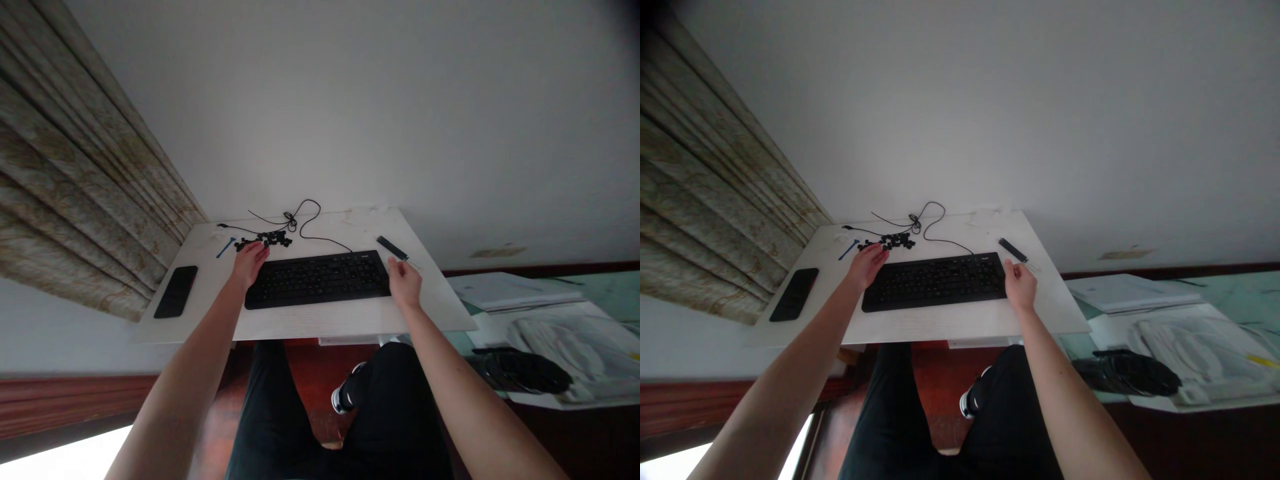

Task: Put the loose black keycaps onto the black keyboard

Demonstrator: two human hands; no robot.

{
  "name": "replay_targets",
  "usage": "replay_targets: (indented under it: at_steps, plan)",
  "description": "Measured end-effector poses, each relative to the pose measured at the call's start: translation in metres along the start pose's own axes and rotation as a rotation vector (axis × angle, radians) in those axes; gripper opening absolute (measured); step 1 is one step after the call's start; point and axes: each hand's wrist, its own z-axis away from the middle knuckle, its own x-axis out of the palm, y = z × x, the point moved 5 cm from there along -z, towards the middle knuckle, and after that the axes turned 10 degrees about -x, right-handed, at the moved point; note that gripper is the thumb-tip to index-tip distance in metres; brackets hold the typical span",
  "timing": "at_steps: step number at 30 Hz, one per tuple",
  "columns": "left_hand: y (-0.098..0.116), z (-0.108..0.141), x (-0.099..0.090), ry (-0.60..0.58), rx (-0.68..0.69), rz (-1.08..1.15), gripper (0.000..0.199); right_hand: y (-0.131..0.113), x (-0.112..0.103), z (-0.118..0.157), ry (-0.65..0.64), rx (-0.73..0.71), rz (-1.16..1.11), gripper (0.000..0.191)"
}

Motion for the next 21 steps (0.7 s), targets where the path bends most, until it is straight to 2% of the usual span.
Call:
replay_targets:
  at_steps: [4, 6, 10, 14, 21]
  plan:
    - [-0.012, 0.036, 0.018, -0.199, -0.22, 0.681, 0.008, 0.0, 0.0, 0.0, 0.0, 0.004, -0.007, 0.049]
    - [-0.014, 0.055, 0.025, -0.256, -0.284, 0.844, 0.011, 0.001, 0.0, 0.0, -0.004, 0.008, 0.0, 0.048]
    - [-0.014, 0.083, 0.032, -0.31, -0.33, 0.933, 0.012, 0.003, 0.001, 0.001, -0.002, 0.013, 0.006, 0.048]
    - [-0.014, 0.102, 0.034, -0.348, -0.347, 0.953, 0.012, 0.004, 0.001, 0.002, 0.019, 0.014, -0.013, 0.049]
    - [-0.022, 0.124, 0.032, -0.316, -0.344, 0.97, 0.011, 0.017, -0.003, 0.001, 0.058, 0.087, -0.175, 0.051]
